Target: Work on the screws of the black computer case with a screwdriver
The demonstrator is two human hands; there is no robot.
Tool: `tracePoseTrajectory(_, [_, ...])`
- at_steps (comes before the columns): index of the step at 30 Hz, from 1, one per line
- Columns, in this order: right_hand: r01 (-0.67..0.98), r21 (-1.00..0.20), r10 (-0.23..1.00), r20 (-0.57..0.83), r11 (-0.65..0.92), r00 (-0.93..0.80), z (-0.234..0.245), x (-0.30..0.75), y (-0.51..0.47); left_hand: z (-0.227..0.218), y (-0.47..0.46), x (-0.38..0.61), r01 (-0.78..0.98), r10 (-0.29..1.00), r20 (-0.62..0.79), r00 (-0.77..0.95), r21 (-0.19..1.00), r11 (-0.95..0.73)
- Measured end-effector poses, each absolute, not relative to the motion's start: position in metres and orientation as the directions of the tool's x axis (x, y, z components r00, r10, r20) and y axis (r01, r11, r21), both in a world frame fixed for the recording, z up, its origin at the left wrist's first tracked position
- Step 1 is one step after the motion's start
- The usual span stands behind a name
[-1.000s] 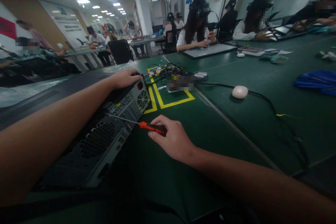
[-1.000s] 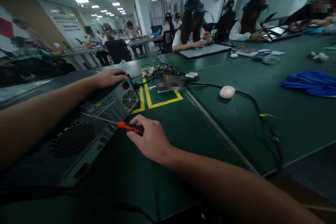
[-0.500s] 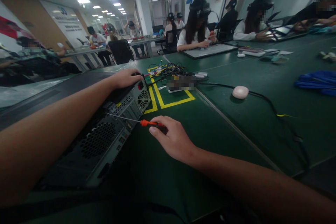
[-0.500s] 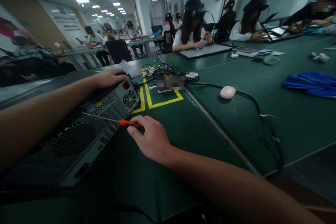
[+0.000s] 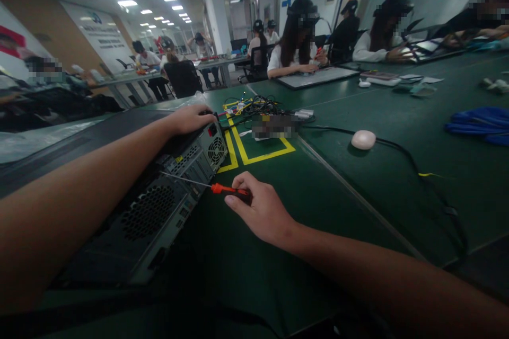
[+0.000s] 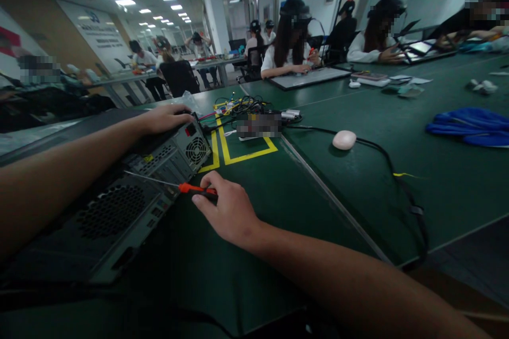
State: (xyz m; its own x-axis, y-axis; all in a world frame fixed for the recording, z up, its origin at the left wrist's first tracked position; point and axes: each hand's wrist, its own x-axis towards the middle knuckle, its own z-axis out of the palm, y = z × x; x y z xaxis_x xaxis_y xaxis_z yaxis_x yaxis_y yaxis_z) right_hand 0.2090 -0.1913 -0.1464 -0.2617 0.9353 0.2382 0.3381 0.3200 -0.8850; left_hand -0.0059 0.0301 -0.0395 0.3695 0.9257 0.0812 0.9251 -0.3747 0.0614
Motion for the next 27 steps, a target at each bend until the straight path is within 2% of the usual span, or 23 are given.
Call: tracePoseTrajectory(27, [0.297,-0.906,0.933,0.214,0.300,-0.289,-0.1466,0.2079,-0.1943,-0.0395,0.0319,-0.0061,0.928,0.928,0.087,0.362,0.061,-0.367])
